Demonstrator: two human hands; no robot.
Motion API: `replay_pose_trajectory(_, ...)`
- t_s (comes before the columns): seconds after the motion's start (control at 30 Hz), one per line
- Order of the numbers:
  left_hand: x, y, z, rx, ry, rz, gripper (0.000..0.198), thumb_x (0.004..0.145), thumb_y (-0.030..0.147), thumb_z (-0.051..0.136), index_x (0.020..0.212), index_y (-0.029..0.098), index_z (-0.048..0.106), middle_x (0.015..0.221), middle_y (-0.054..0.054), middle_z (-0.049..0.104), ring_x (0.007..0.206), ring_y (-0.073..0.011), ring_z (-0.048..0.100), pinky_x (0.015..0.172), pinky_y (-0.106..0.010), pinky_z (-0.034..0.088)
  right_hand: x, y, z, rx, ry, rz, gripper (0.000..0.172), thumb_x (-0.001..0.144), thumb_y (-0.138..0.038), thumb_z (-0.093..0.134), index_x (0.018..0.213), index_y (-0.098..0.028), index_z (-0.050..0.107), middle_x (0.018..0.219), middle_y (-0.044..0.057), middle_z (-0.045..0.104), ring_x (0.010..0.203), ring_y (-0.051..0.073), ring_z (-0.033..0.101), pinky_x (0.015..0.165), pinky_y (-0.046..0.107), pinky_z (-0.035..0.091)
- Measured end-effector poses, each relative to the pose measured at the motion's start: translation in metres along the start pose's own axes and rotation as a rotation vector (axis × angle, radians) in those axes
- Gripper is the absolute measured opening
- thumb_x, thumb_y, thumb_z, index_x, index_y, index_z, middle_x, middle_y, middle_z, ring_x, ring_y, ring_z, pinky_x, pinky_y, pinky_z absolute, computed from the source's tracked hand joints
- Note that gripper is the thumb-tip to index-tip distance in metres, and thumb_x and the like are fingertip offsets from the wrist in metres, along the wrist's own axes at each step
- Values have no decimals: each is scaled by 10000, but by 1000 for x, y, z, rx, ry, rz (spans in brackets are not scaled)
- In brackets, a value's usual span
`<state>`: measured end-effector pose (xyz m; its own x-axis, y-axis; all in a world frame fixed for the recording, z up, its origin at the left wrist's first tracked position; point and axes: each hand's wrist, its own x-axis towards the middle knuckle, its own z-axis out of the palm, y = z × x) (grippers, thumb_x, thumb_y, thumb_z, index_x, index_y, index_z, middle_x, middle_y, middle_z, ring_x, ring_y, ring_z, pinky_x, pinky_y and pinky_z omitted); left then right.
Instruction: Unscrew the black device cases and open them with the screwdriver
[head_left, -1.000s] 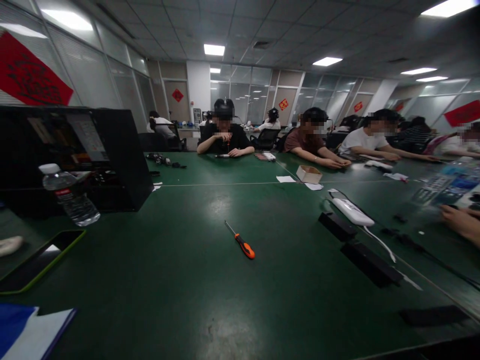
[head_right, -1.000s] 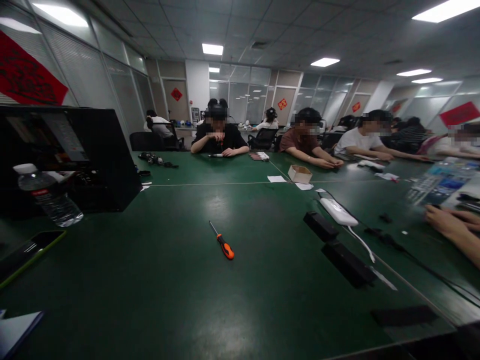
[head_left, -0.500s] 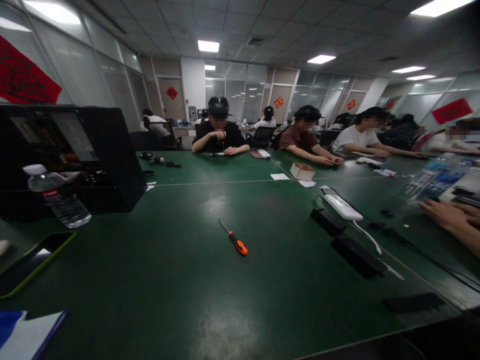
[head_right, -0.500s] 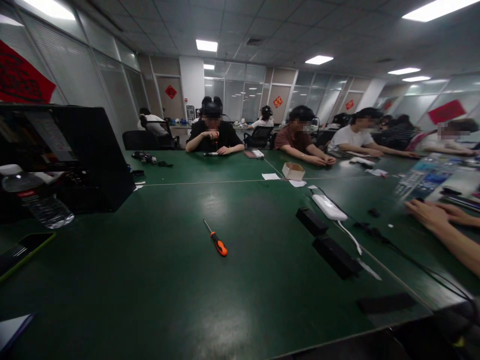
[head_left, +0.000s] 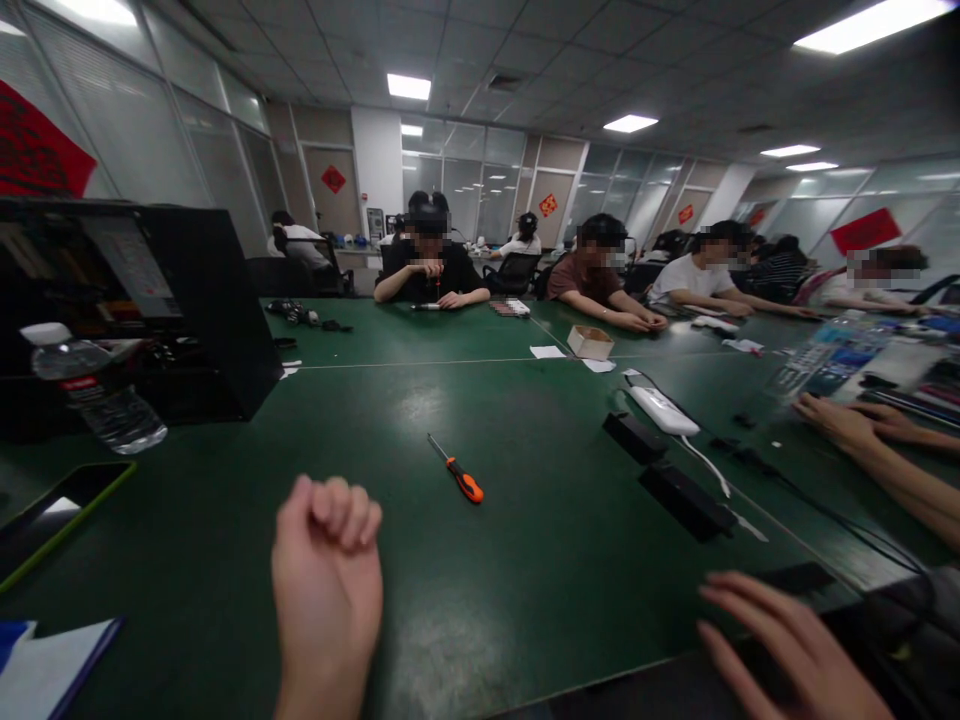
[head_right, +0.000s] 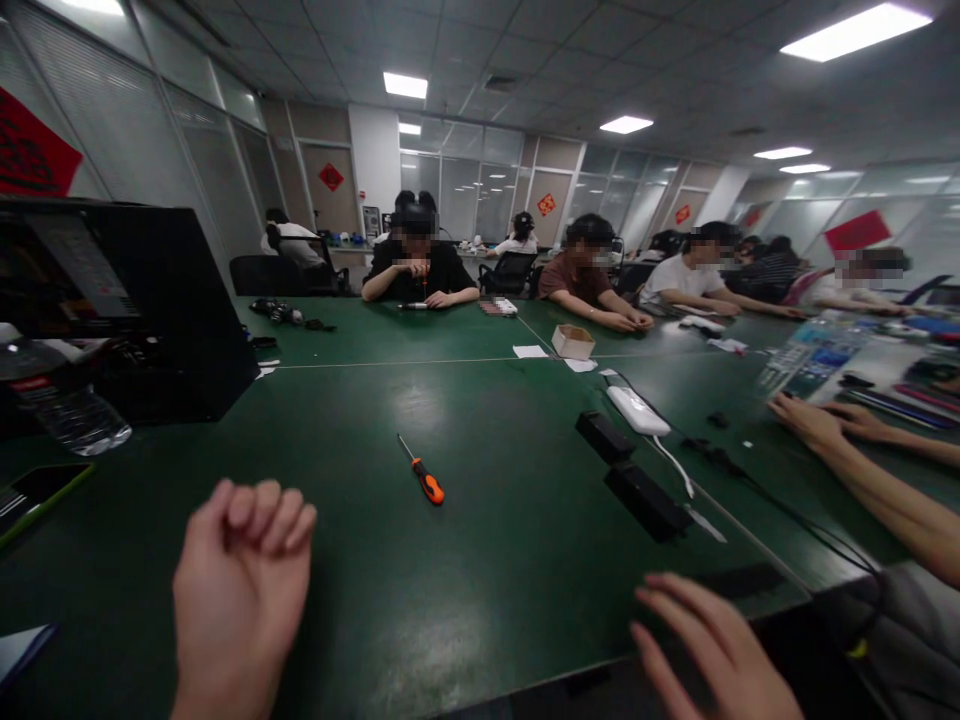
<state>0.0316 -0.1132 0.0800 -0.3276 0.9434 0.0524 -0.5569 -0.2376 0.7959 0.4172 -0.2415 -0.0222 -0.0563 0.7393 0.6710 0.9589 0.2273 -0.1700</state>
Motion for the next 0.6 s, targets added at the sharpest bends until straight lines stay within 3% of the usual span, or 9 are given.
replay_pose_trajectory(0.1, 98, 36, 19, -238, 258, 77, 311, 894, 197, 421, 645, 198, 235, 553, 72, 216, 408, -77, 229, 422, -180, 298, 89, 52, 9, -176, 9, 90, 443, 935, -586, 480, 1040, -186, 640, 1202, 158, 656, 1108, 325, 643, 998, 490, 507)
replay_pose_trajectory(0.17, 148, 44, 26, -181, 360, 217, 272, 924, 188, 289, 673, 208, 188, 557, 79, 181, 395, -77, 194, 416, -160, 248, 142, 81, 20, -296, -130, 234, 509, 942, -600, 426, 1068, -145, 613, 1213, 205, 642, 1095, 351, 636, 962, 497, 504)
replay_pose_trajectory(0.23, 181, 31, 29, -122, 340, 248, 250, 924, 191, 275, 678, 216, 241, 544, 84, 222, 400, -84, 208, 413, -168, 237, 181, 103, 35, -356, -360, 408, 513, 936, -602, 442, 1056, -132, 606, 1132, 208, 666, 1032, 348, 657, 881, 461, 519)
replay_pose_trajectory(0.33, 200, -17, 21, 53, 250, 300, 268, 891, 225, 444, 643, 211, 344, 508, 90, 280, 414, -84, 259, 425, -185, 238, 210, 125, 63, -365, -640, 547, 447, 882, -556, 571, 999, -128, 623, 995, 185, 701, 888, 321, 685, 729, 392, 512)
replay_pose_trajectory(0.43, 199, -63, -3, 271, 117, 331, 329, 865, 297, 576, 585, 196, 435, 497, 72, 364, 436, -86, 325, 446, -197, 263, 217, 131, 86, -377, -682, 550, 300, 801, -379, 690, 935, -119, 625, 927, 186, 707, 825, 305, 683, 660, 348, 472)
replay_pose_trajectory(0.53, 189, -84, -28, 453, -37, 303, 349, 848, 345, 641, 566, 176, 524, 501, 51, 410, 467, -100, 375, 459, -208, 266, 220, 112, 93, -374, -666, 504, 242, 805, -279, 674, 984, -129, 609, 950, 183, 704, 861, 297, 681, 667, 327, 441)
replay_pose_trajectory(0.6, 179, -86, -36, 536, -159, 260, 326, 843, 375, 665, 605, 165, 593, 519, 37, 460, 483, -110, 406, 471, -217, 292, 225, 78, 91, -312, -645, 432, 263, 858, -320, 639, 1057, -157, 583, 962, 151, 704, 865, 278, 678, 677, 319, 433)
